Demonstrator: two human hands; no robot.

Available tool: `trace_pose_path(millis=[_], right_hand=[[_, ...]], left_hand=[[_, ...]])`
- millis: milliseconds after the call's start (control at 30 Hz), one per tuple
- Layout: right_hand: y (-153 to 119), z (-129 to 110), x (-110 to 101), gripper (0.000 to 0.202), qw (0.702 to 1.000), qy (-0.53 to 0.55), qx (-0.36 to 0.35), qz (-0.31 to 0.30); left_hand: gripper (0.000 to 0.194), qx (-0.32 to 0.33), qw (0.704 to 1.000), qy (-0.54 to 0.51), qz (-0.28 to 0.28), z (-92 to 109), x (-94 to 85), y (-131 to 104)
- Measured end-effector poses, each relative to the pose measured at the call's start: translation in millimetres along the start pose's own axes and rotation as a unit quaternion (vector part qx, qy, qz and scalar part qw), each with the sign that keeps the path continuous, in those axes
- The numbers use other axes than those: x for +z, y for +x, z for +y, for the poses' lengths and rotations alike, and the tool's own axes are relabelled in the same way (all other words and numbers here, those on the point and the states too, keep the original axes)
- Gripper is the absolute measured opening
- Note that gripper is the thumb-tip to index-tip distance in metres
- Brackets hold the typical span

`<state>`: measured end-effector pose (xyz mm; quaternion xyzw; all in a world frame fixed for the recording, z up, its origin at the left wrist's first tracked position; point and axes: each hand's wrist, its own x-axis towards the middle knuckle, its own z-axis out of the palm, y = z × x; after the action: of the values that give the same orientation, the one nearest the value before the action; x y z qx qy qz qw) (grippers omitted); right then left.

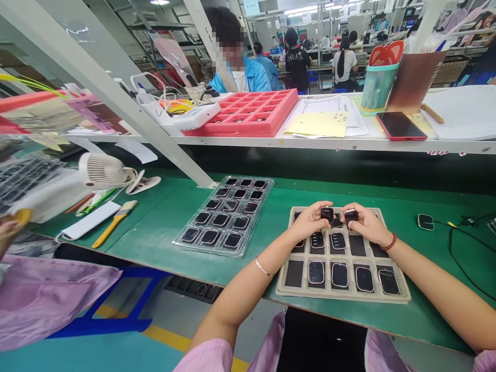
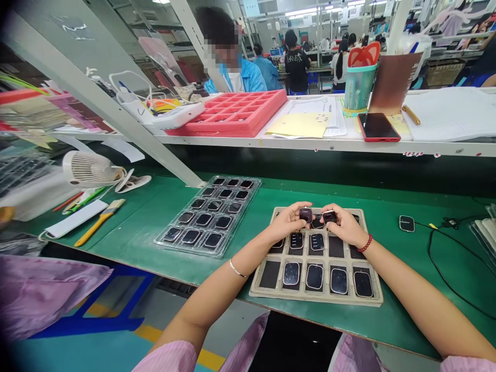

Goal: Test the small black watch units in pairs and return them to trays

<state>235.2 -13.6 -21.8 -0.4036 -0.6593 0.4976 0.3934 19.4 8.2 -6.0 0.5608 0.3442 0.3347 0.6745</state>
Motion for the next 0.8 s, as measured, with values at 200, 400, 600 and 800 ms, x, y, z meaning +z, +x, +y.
trace_pose_path(millis=[200,400,600,800], right_hand=[[-1.7,-1.0,1.1,0.030,1.000,0.005,-0.007,0.009],[-6.4,0.7,0.3,0.027,1.000,-0.025,-0.006,0.018],[0.8,10.7,-13.5,0.040,0.991,0.118,0.061,0.022],[-10.2,-53.5,-0.8,0.038,0.963,0.258,0.084,-0.002]], left_hand=[[0.071,-0.025,0.986,-0.153,-0.055,17.3,-2.1,-6.3],[0.096,-0.066,0.895,-0.180,-0.403,66.9,38.3,-68.1],[0.063,-0.137,0.821,-0.129,-0.540,77.1,71.9,-71.5],[0.062,-0.044,0.843,-0.129,-0.521,101.7,65.4,-104.9]])
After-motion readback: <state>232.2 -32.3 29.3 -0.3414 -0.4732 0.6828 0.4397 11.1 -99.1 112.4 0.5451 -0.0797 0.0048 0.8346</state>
